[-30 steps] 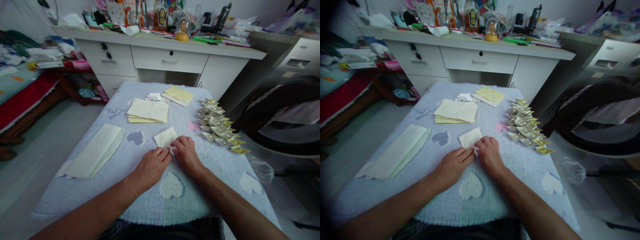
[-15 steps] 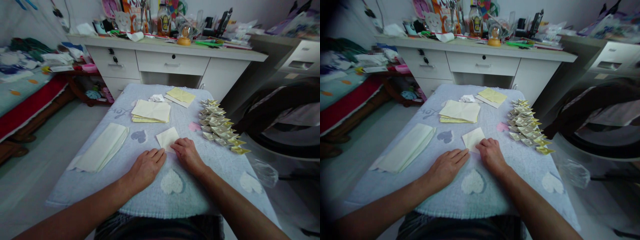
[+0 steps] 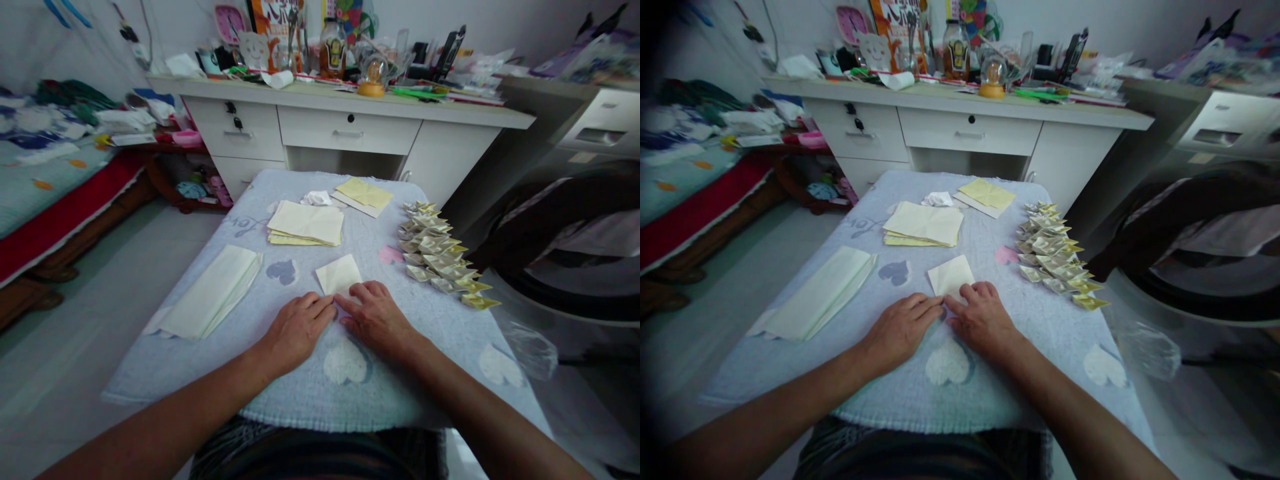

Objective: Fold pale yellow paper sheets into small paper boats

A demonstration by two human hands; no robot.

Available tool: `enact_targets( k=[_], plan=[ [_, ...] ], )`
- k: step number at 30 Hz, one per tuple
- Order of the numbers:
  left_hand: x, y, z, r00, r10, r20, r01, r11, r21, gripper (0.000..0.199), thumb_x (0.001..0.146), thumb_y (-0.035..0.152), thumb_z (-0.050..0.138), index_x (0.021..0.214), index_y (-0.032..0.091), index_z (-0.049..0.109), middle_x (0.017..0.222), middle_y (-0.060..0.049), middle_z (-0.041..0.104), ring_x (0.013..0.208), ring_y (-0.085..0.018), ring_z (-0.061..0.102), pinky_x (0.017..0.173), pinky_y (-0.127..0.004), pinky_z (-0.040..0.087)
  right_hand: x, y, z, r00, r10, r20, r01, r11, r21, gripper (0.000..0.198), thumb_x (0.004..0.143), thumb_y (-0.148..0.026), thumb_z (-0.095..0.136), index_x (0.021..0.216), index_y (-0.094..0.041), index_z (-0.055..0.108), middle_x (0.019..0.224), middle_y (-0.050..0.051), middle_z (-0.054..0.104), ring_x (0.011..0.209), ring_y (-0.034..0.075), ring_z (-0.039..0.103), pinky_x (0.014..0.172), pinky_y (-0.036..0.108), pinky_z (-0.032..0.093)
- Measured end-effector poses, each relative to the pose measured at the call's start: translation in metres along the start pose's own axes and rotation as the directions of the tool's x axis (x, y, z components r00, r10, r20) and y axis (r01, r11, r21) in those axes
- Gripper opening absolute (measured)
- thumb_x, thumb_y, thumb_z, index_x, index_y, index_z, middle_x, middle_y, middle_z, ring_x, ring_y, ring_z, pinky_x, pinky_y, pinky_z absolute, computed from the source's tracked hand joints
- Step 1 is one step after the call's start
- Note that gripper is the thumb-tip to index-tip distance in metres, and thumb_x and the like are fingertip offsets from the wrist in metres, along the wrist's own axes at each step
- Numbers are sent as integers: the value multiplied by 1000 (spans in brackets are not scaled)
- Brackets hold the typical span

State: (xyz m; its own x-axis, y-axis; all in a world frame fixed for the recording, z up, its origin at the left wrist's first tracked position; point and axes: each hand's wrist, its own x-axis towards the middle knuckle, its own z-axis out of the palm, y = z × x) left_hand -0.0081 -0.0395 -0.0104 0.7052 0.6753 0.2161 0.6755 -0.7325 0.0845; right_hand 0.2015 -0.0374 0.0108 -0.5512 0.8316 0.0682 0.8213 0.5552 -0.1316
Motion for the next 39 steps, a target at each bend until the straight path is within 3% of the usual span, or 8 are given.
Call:
enact_targets(
  k=[7,14,27,32,36,39],
  plan=[
    [6,3,1,998,-44,41,45,999,-25,35,91,11,46,125,18,53,117,-7,62,102,-21,52,85,-35,48,-8,-4,0,999,31,22,-31,1000,2,47,87,-42,58,131,-25,55,119,10,59,111,30,48,103,52,29],
    [18,7,-2,992,-76,98,77,997,2,32,91,18,49,123,21,54,104,-6,60,94,-22,50,79,-34,46,-28,-1,10,997,75,-22,-74,997,37,50,89,-43,57,135,-25,51,138,9,52,125,32,42,108,58,22],
    [21,5,-6,990,-42,135,38,999,31,32,90,13,47,120,20,55,104,-6,61,94,-22,52,75,-33,46,-67,17,-5,986,165,-15,-164,986,26,36,88,-36,59,122,-26,62,132,8,57,121,31,47,105,55,30],
    [32,2,-13,985,-29,168,36,999,-38,20,91,18,45,100,22,63,92,-3,60,87,-20,54,72,-30,46,-43,34,-23,990,138,-31,-129,972,199,17,90,-29,57,99,-22,70,114,9,65,105,23,58,93,41,43],
    [43,-1,-7,992,-64,110,74,993,-89,24,93,21,43,84,20,65,84,-3,60,79,-17,57,70,-28,46,1,40,-28,972,213,-98,-179,946,271,20,84,-17,61,103,-16,64,104,9,65,99,22,57,90,35,43],
    [46,-4,2,990,-138,42,143,968,-207,22,93,19,45,87,20,66,84,-2,60,81,-15,59,71,-25,47,25,39,-20,976,207,-60,-183,943,278,14,81,-10,61,93,-15,65,99,8,63,96,20,55,87,32,42]
  ],
)
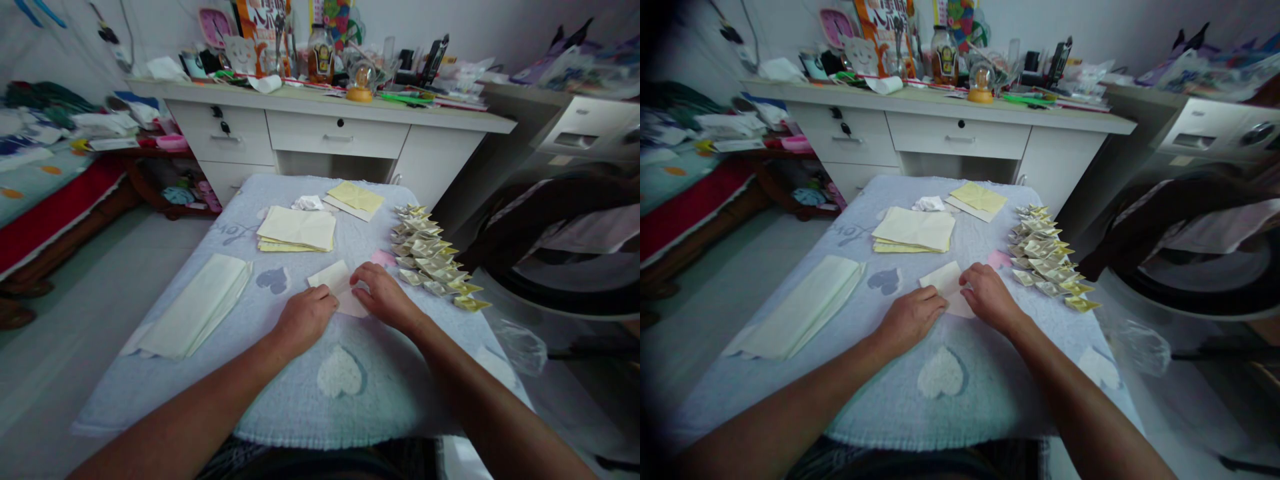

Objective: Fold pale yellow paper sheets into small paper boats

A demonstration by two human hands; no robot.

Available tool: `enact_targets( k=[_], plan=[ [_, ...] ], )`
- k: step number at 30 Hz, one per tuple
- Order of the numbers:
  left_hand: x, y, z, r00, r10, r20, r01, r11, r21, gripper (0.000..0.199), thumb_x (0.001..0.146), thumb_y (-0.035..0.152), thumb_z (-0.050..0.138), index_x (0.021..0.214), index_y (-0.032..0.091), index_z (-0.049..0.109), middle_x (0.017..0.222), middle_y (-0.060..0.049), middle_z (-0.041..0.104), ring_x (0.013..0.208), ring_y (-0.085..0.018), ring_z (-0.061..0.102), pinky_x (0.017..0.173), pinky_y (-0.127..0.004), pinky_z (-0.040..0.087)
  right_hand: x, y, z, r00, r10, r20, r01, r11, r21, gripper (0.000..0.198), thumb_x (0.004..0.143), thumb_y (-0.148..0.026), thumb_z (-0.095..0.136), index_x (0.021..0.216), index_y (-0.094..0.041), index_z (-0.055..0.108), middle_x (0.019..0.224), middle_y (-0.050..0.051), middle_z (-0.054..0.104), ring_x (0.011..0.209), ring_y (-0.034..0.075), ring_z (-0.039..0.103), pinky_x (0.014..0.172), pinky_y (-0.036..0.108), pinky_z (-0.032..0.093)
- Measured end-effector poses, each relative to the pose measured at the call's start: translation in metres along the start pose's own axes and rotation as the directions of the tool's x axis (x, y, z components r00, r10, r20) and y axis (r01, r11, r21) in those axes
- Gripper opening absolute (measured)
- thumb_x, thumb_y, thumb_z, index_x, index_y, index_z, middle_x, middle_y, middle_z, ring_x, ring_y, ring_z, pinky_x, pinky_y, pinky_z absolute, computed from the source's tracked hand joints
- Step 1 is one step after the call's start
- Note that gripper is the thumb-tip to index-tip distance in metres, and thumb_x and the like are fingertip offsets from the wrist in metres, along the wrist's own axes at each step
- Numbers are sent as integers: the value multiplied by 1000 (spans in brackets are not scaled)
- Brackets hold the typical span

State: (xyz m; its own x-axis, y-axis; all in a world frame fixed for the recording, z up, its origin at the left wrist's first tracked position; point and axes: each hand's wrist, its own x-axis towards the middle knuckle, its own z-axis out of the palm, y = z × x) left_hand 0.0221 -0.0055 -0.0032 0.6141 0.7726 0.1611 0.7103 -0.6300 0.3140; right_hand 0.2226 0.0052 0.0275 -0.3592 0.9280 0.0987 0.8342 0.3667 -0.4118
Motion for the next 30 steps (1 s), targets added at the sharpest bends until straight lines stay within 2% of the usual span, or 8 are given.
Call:
enact_targets(
  k=[3,7,11,17,24,30],
  plan=[
    [0,-5,5,997,-57,-51,49,988,-145,16,90,17,50,91,19,65,88,-2,60,83,-14,60,74,-24,48,6,-1,14,999,42,21,-41,999,-34,8,81,-19,64,87,-15,66,97,9,60,92,21,53,86,34,40],
    [0,-9,6,989,-119,-82,99,970,-220,13,85,17,58,96,18,63,95,-3,60,88,-15,61,78,-26,49,0,0,28,991,137,-14,-137,989,-46,15,79,-31,68,85,-17,64,102,9,56,96,24,48,84,38,37],
    [2,-7,5,987,-150,-57,134,964,-228,11,84,19,60,94,18,63,96,-3,59,88,-16,61,77,-27,48,-5,0,34,987,152,-44,-151,988,8,14,80,-32,66,81,-19,64,105,7,54,101,24,45,86,39,35],
    [5,-5,3,984,-178,-20,168,957,-236,10,88,19,51,86,19,61,90,-2,57,85,-16,59,75,-28,45,-5,0,34,977,210,-40,-207,976,72,17,84,-33,61,75,-19,66,110,7,56,106,25,43,91,42,32],
    [7,-3,5,981,-196,-12,190,963,-189,7,88,20,50,85,20,56,89,-2,55,83,-16,58,73,-28,43,-9,-5,35,976,208,-57,-206,977,49,18,83,-32,61,73,-19,67,125,8,53,117,28,40,97,47,29],
    [7,-2,5,980,-199,-5,195,968,-156,6,87,20,52,90,20,57,93,-2,56,85,-17,59,76,-28,44,-12,-10,39,972,202,-119,-206,978,-18,18,80,-27,62,66,-17,66,126,9,55,117,31,39,97,48,30]
  ],
)
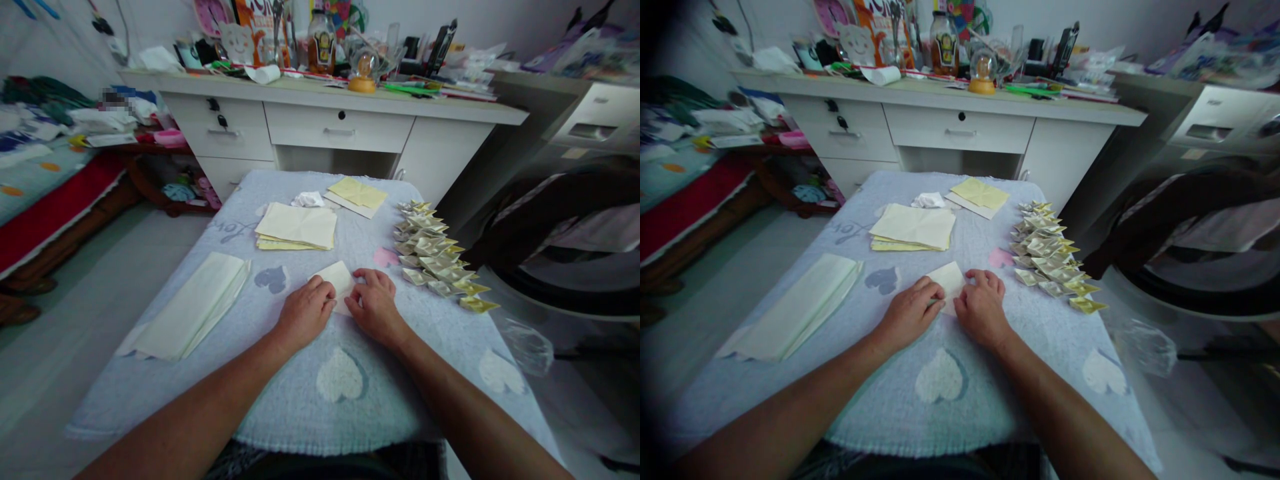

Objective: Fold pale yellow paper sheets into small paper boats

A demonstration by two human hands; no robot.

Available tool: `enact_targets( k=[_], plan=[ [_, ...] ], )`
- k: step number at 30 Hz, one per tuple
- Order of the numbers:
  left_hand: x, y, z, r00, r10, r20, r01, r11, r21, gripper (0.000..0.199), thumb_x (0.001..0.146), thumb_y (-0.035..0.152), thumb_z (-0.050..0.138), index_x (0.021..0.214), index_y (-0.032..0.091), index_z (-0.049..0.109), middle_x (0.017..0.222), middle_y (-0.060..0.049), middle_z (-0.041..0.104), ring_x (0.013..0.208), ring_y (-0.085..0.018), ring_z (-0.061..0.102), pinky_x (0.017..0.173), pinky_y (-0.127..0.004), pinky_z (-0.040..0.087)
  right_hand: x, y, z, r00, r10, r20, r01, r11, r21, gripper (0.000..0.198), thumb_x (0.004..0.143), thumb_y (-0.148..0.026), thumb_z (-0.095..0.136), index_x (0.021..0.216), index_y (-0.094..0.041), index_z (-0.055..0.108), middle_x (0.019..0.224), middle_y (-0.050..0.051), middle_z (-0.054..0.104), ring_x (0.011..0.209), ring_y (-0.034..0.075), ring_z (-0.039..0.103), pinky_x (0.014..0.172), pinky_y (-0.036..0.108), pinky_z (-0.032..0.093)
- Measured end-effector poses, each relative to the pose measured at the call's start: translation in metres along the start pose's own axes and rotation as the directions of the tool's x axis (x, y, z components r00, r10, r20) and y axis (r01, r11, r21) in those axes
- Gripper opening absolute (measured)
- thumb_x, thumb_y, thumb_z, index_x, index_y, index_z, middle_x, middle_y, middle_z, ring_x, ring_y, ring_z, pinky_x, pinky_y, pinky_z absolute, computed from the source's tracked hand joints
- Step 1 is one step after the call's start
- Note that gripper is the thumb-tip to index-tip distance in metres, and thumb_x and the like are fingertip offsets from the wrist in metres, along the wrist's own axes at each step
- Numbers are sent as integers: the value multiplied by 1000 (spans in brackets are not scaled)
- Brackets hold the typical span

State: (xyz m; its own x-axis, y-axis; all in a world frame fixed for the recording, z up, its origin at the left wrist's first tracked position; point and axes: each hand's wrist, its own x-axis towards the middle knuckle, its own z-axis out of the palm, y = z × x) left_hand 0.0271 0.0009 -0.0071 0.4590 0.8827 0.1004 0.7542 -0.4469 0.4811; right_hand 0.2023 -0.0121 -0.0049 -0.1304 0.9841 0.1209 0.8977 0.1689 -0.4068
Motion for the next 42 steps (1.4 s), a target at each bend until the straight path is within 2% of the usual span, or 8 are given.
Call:
enact_targets(
  k=[6,12,20,24,28,33,38,42],
  plan=[
    [0,-3,1,1000,27,6,-27,999,-36,21,88,20,52,105,22,63,100,-3,57,93,-18,60,83,-29,47,-1,-2,1,1000,-1,-24,1,999,-32,16,79,-25,62,66,-17,67,125,11,56,116,32,41,96,48,31],
    [-2,-10,6,998,59,-14,-60,993,-97,29,88,20,53,112,25,66,97,-3,57,91,-17,59,83,-28,47,0,-2,1,1000,10,-9,-10,1000,-17,15,78,-25,63,65,-17,66,127,10,55,116,32,41,94,48,32],
    [-2,-12,7,993,119,-2,-118,988,-101,31,91,18,48,110,28,70,90,-1,54,84,-14,57,76,-24,46,0,-2,2,999,33,0,-33,999,-23,15,78,-24,62,64,-18,63,126,9,55,115,31,42,92,47,33],
    [-2,-11,6,992,127,6,-127,989,-74,31,91,19,48,112,29,69,91,-1,53,83,-14,56,75,-25,46,0,2,5,999,39,-37,-41,998,-48,9,77,-28,62,79,-19,61,128,11,52,115,31,42,93,47,34],
    [-2,-12,6,991,133,5,-133,988,-84,31,91,20,48,111,30,70,91,-1,52,83,-13,56,75,-25,46,-2,4,10,997,-1,-79,-6,996,-85,32,78,-38,61,102,-17,55,129,15,49,116,31,41,97,48,32],
    [-1,-12,4,989,145,20,-142,985,-103,30,90,19,49,109,29,70,90,-1,52,82,-13,55,76,-24,45,-4,2,13,999,-8,-48,1,990,-140,61,80,-55,55,121,-11,48,134,20,46,121,35,38,103,53,26],
    [0,-11,2,989,137,54,-133,988,-74,29,89,19,47,105,30,69,91,-1,52,80,-14,53,73,-24,43,-5,6,10,999,-26,25,31,982,-187,79,84,-58,49,144,-12,30,145,21,36,133,38,27,107,58,16],
    [0,-11,4,993,99,65,-95,993,-71,32,86,19,50,108,33,67,89,0,53,76,-15,51,68,-23,40,-11,16,0,995,-42,94,61,975,-214,85,84,-60,48,151,-18,18,149,20,32,136,39,24,107,60,15]
  ],
)
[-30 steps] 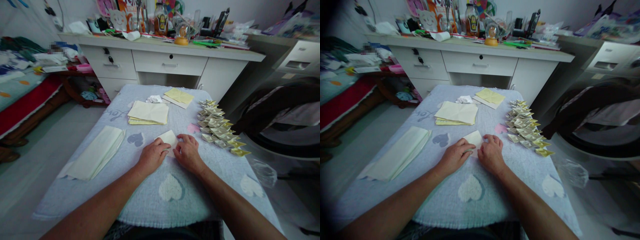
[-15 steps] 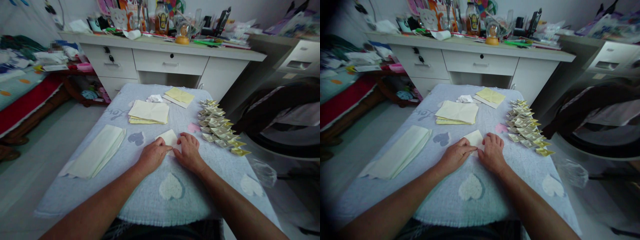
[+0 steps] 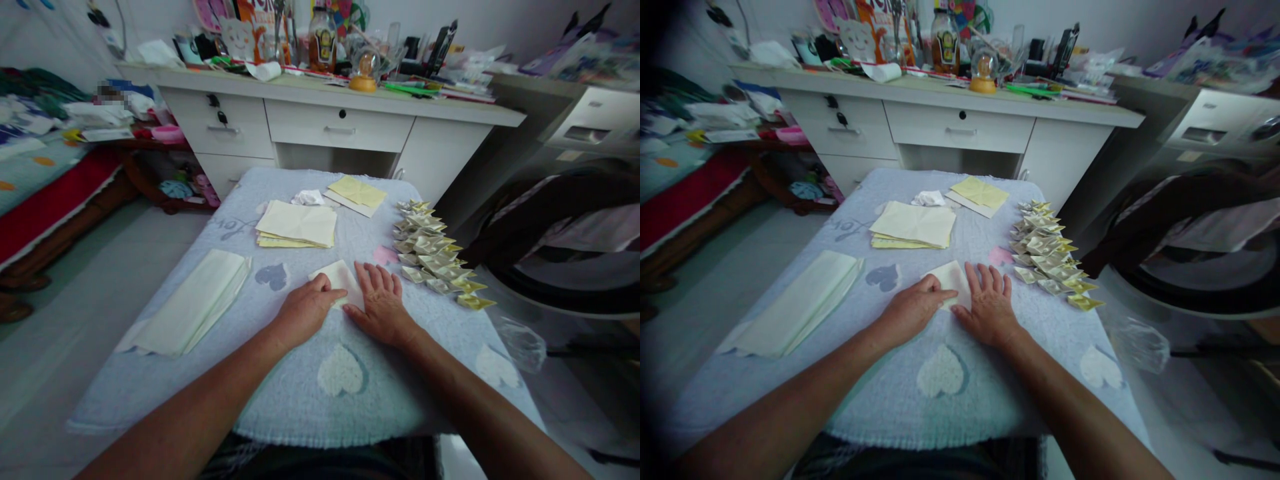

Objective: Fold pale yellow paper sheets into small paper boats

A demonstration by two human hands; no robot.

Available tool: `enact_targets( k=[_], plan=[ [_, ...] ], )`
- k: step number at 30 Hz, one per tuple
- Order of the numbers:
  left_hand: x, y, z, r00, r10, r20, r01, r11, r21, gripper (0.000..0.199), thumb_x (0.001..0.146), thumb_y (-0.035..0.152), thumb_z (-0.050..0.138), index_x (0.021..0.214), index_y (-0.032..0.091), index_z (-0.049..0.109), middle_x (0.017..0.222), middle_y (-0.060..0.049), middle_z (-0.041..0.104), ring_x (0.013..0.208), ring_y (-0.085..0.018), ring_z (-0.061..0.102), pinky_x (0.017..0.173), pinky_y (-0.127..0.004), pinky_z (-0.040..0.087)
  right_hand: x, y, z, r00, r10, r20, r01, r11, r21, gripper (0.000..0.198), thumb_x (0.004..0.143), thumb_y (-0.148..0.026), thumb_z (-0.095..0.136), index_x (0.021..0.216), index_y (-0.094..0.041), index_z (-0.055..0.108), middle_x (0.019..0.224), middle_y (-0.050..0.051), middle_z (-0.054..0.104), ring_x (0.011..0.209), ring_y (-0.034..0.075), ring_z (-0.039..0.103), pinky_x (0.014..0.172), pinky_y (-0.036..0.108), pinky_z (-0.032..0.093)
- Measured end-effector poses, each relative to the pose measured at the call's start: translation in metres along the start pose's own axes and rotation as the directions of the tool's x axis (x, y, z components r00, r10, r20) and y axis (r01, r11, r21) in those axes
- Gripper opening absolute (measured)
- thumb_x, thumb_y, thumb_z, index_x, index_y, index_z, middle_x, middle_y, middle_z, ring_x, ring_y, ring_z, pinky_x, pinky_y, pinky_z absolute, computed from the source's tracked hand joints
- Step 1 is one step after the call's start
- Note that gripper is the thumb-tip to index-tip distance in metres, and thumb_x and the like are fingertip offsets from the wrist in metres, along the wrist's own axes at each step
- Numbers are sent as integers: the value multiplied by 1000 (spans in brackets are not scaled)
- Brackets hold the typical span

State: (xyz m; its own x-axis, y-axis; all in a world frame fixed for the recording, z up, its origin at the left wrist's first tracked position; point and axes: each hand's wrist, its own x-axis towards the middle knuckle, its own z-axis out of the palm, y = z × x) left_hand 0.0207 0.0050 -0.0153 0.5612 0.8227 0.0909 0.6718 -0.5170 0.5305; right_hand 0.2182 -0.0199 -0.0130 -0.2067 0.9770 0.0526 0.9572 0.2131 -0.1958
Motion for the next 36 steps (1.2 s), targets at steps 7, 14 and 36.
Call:
enact_targets(
  k=[7,14,36],
  plan=[
    [-1,0,0,999,44,10,-44,998,54,40,85,15,48,115,36,64,92,0,54,75,-16,50,67,-24,38,-23,21,-10,999,15,45,-15,1000,-5,78,86,-46,51,152,-21,18,149,18,31,137,36,26,108,56,20],
    [-4,-1,3,999,42,-24,-41,999,36,36,87,14,46,111,33,64,94,0,53,80,-15,54,71,-25,43,1,27,-35,989,-128,76,97,942,320,80,82,-29,56,150,-14,18,138,18,48,127,28,44,104,46,34],
    [2,6,-2,921,-307,-242,22,659,-751,81,77,21,60,144,25,14,99,-2,59,79,-13,62,76,-29,49,55,-1,-35,981,83,175,-188,182,965,28,67,-37,71,70,-18,50,58,-7,48,53,8,42,52,22,34]
  ],
)
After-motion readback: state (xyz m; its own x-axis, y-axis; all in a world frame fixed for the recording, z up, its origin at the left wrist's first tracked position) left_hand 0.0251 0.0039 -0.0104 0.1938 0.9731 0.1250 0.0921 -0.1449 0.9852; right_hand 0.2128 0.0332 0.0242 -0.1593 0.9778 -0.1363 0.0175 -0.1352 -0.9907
